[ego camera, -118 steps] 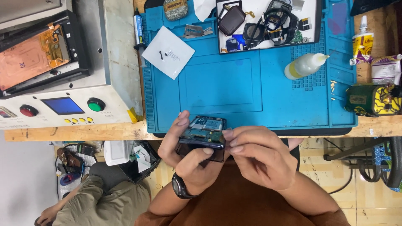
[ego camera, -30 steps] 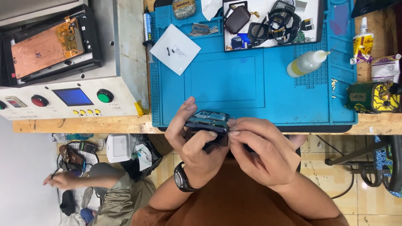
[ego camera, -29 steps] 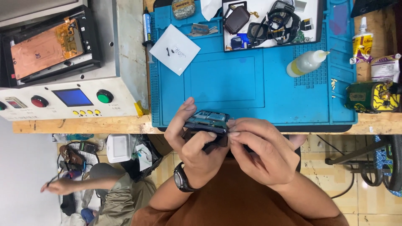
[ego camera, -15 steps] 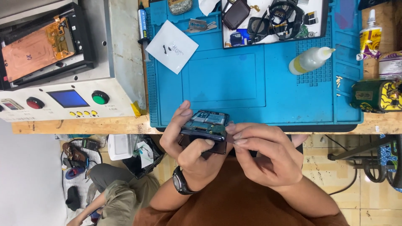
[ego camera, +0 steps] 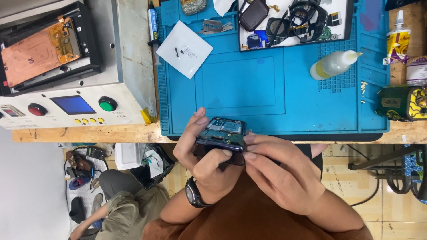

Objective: The person works on a disassembled smartphone, applying liquid from a bottle to the internal components and peeling off a protective film from a screen assembly. The person handles the phone, a liquid bottle, and a screen protector while seated at a workbench.

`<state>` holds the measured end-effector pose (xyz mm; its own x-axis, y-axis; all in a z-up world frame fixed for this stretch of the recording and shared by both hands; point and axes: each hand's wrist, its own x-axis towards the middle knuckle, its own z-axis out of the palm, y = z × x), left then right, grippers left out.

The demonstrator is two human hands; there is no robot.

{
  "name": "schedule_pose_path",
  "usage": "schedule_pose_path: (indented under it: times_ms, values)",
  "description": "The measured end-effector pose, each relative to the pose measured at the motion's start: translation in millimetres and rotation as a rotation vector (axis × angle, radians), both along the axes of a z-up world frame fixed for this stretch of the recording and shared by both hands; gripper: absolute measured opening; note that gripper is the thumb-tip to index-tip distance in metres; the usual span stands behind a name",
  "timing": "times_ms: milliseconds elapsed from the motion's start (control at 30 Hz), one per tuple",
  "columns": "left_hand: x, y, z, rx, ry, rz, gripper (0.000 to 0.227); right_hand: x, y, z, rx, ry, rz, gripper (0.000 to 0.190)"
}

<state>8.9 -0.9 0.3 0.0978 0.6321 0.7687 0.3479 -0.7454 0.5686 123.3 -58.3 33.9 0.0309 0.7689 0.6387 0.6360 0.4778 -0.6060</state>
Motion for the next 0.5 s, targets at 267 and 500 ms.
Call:
schedule_pose_path:
  times_ms: [267,500]
  values:
    - [-2,2,-1,0.006,0.005,-0.031,0.023,-3,8,25,-0.092,0.032,-0.067,0.005]
    - [-5,3,0,0.020,0.057,-0.040,0.029,1,9,25,-0.065,-0.003,-0.023,0.006]
